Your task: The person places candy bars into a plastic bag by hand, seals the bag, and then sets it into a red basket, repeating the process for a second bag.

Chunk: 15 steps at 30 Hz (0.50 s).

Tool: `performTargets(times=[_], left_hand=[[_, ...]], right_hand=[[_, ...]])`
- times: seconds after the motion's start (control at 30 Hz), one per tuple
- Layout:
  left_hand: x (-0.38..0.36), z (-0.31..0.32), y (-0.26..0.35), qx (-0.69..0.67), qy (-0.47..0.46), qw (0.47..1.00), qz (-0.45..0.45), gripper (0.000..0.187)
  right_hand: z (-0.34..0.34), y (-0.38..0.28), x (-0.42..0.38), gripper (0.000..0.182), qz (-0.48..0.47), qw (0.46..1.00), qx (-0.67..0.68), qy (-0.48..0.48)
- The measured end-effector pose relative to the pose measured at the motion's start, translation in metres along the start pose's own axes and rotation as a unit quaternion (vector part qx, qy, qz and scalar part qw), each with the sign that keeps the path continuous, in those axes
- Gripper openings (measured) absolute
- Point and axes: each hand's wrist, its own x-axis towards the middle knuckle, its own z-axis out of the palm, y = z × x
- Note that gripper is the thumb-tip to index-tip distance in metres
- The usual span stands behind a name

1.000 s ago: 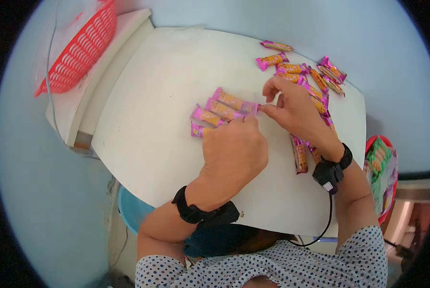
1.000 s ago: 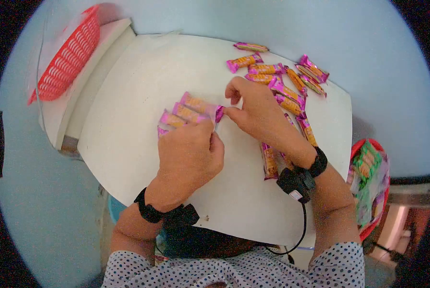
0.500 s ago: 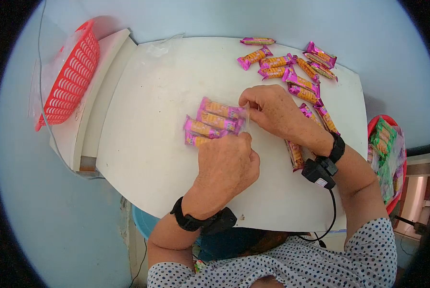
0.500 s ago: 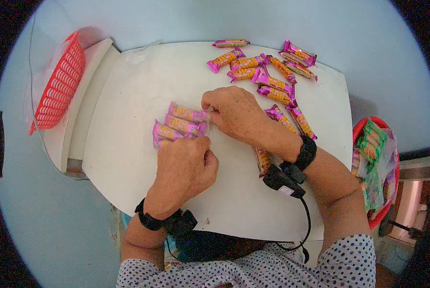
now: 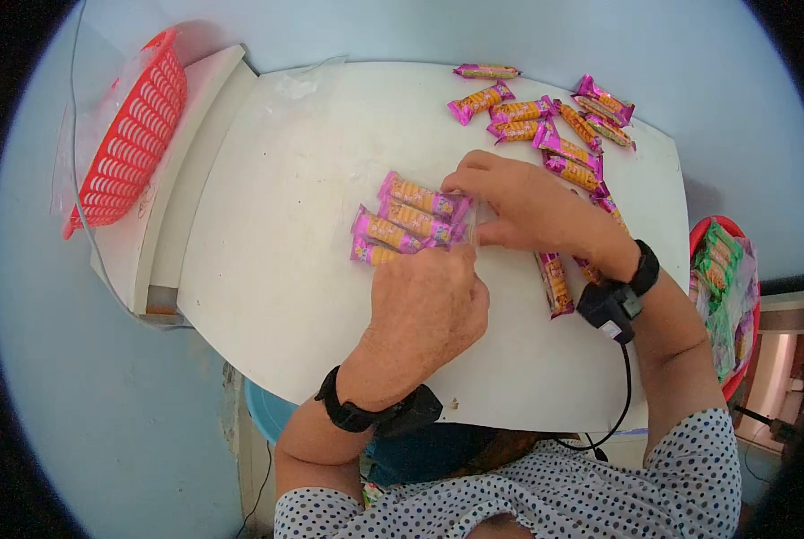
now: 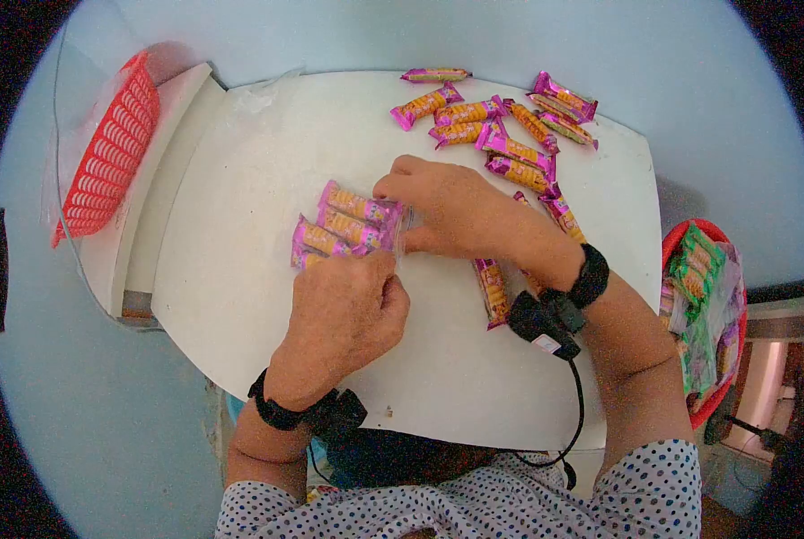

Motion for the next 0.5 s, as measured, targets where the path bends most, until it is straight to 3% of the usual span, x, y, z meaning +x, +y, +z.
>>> performTargets(times=[0.23, 0.5], left_hand=[[-0.001, 0.001, -0.001, -0.010, -0.006, 0.999, 0.032, 0.011], [0.000, 0.001, -0.001, -0.025, 0.021, 0.999, 0.035, 0.011]], right_hand=[[0.011, -0.010, 0.002, 0.025, 0.035, 0.995, -0.088, 0.013], [0.006, -0.003, 0.001, 0.027, 0.028, 0.993, -0.111, 0.025]])
